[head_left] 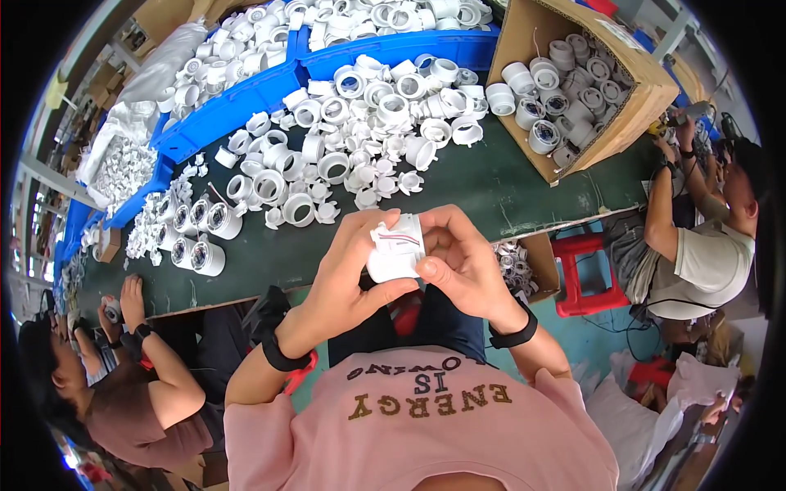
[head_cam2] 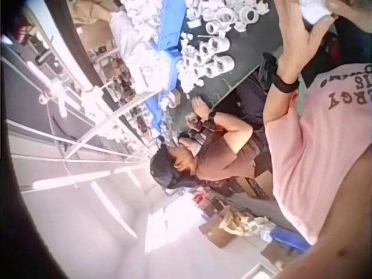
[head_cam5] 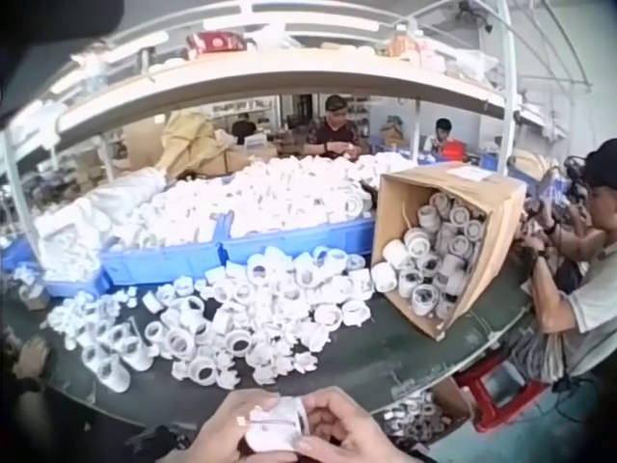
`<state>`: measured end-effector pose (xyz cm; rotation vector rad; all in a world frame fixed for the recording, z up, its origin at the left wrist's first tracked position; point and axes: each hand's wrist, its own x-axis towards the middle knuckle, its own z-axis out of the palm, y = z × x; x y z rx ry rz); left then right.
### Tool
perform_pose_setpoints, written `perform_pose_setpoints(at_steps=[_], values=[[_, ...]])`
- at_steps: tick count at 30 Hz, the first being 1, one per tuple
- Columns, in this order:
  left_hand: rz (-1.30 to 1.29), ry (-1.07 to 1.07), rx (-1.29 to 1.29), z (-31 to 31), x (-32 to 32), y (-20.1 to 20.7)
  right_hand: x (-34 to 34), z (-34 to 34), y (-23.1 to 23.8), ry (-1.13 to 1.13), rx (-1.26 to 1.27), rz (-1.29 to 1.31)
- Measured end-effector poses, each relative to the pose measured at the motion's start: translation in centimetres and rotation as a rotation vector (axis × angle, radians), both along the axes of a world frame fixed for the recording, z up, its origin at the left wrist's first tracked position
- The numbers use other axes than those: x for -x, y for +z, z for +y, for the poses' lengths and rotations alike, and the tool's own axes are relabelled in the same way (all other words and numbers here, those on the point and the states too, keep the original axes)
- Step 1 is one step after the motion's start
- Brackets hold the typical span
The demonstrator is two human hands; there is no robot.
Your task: The person assembles camera housings by hand, picking up a base and a cover from the table, fitting them together, and placing the assembled unit into a cardboard box.
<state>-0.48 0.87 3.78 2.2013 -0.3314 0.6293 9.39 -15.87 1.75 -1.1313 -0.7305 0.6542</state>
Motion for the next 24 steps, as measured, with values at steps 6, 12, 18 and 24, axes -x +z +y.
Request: perform_pose_setpoints(at_steps=[6,12,18,24], values=[[-0.013,-0.047,-0.078,0.7,-0.1,0.3,-0.2,-0.2,0.2,0.071,0.049,0.013],[0.325,0.317,0.681,-0.3,1.5,-2.5,2.2,2.3,0.0,-0.082,0.241,-0.408],[0.305,0.648,1.091,9.7,7.1,-6.8,-10.5,0.9,-1.1,-0.498,0.436,-0.975],[0.264,0.972,0.729,20.1,13.7,-8.9,-24.5,2.7,-4.3,-0.937,0.862,-1.226]])
